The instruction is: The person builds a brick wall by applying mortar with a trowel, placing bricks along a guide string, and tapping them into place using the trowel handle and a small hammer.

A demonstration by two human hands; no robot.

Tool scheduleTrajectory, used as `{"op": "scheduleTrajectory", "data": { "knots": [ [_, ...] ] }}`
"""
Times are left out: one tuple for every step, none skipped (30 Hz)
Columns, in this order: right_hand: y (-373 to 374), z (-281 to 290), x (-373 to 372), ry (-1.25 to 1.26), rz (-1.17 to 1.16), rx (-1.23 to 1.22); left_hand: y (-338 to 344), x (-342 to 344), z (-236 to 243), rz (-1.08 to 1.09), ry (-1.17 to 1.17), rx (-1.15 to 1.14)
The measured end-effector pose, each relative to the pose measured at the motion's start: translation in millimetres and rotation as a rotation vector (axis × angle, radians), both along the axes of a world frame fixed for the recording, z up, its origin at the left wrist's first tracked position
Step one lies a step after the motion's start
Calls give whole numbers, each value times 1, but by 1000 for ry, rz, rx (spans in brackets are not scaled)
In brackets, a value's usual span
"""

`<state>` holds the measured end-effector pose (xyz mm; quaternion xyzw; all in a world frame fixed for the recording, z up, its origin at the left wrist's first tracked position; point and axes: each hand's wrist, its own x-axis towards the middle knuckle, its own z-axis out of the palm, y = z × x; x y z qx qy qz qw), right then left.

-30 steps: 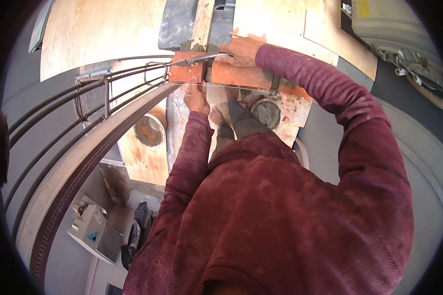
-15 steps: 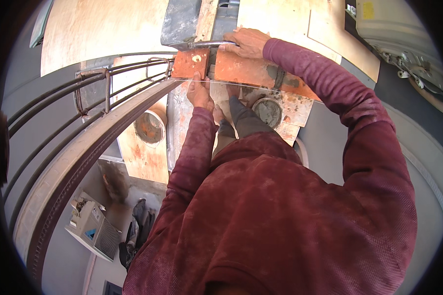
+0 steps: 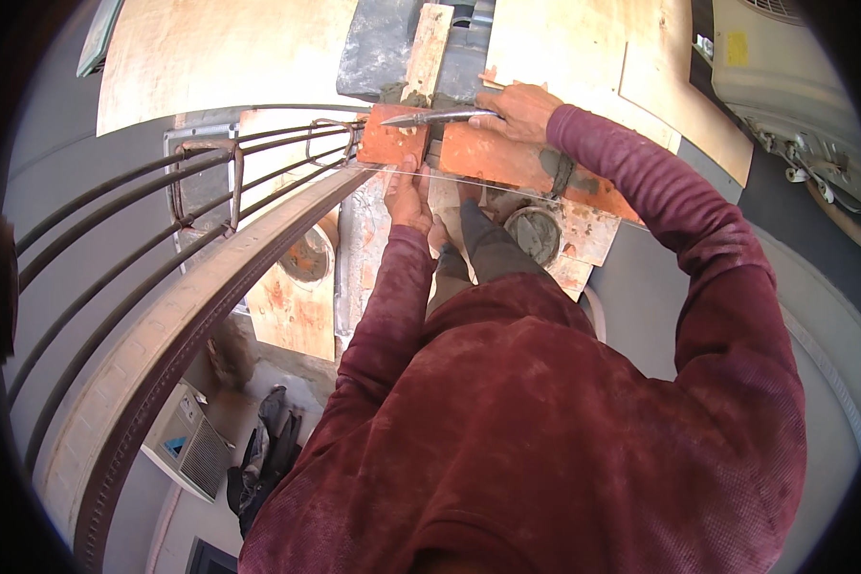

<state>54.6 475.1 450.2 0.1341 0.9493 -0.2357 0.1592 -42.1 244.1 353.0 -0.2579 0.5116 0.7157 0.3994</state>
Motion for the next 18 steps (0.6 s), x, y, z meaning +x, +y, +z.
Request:
{"op": "scheduleTrajectory", "data": {
  "knots": [
    [1,-1,-1,7,-8,-5,2,0,1,3,-2,4],
    [0,-1,-3,13,-14,-13,1,1,1,8,-5,4],
    [-1,0,-5,19,-20,-22,1,1,1,14,-9,-4],
    [-3,2,-7,-14,-21,-29,1,2,1,20,-14,-12],
    [-4,5,-9,-50,-23,-35,2,3,1,25,-21,-19],
    [-5,6,-11,-86,-26,-40,2,3,1,36,-21,-27],
    [-6,4,-12,-72,-15,-47,1,4,2,47,-20,-35],
    [-6,0,-12,-58,-5,-50,5,4,4,57,-19,-39],
    [-5,-2,-13,-43,6,-53,8,4,6,65,-19,-33],
    [-4,-3,-13,-62,17,-49,10,5,9,73,-18,-26],
    [-3,-2,-16,-74,31,-43,12,4,10,84,-12,-18],
    [-3,-1,-18,-86,45,-36,11,4,10,88,-18,-34],
    [-5,-1,-17,-47,52,-48,10,7,10,92,-24,-49],
    [-4,0,-17,-60,48,-55,10,6,9,100,-21,-59],
    [-5,0,-16,-70,45,-67,9,5,9,95,-12,-57],
    [-5,2,-15,-80,43,-79,10,5,9,96,-23,-44],
    [-5,5,-15,-67,33,-95,10,6,10,98,-16,-40],
    [-7,7,-13,-55,23,-115,10,7,10,99,-10,-41]
  ]
}}
